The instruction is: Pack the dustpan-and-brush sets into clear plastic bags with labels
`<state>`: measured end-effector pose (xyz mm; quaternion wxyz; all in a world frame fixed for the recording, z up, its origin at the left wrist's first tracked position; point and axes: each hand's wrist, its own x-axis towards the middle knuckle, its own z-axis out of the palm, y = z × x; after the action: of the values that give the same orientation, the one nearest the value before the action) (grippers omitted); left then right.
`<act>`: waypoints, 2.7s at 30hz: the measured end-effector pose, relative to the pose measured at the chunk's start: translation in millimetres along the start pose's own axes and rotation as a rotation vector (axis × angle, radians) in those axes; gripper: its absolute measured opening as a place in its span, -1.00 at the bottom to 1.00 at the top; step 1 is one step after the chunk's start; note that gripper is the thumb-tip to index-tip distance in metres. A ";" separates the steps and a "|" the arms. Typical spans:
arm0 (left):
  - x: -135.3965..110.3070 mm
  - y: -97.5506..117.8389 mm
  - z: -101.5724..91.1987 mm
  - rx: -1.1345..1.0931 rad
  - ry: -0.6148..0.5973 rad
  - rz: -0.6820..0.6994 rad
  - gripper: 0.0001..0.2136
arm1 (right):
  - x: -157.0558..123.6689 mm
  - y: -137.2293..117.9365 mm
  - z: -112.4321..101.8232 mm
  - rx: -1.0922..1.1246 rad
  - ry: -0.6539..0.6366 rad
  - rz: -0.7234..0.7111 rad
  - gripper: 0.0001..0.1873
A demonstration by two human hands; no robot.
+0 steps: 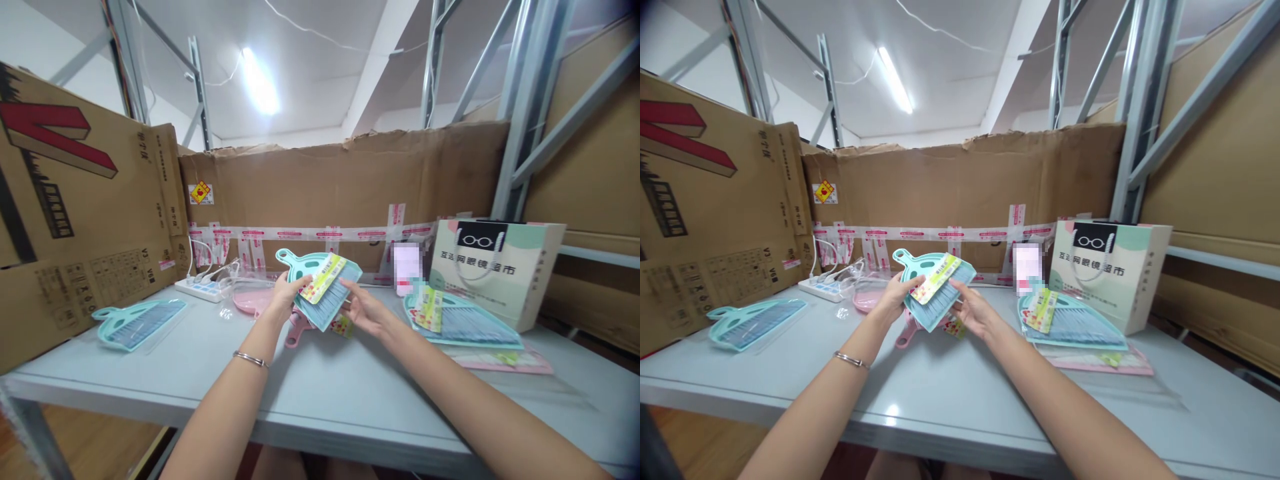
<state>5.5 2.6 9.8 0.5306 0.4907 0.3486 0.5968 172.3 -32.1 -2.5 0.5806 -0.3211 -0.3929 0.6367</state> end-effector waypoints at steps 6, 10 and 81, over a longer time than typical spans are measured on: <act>-0.9 -18.5 10.7 0.257 0.007 0.111 -0.39 | 8.0 10.2 -5.9 0.059 0.137 -0.014 -0.77; 10.7 -5.7 -8.8 0.477 0.090 0.114 -0.55 | 14.7 6.1 -16.2 0.081 0.229 -0.065 -0.81; -2.8 14.7 -9.2 0.489 -0.239 0.176 -0.85 | -10.9 -29.5 -18.2 -0.545 -0.211 -0.017 -0.72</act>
<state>-7.7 -2.0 20.5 0.3800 0.6992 0.3732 0.4769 203.8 -40.1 13.9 0.4341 -0.3937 -0.6104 0.5329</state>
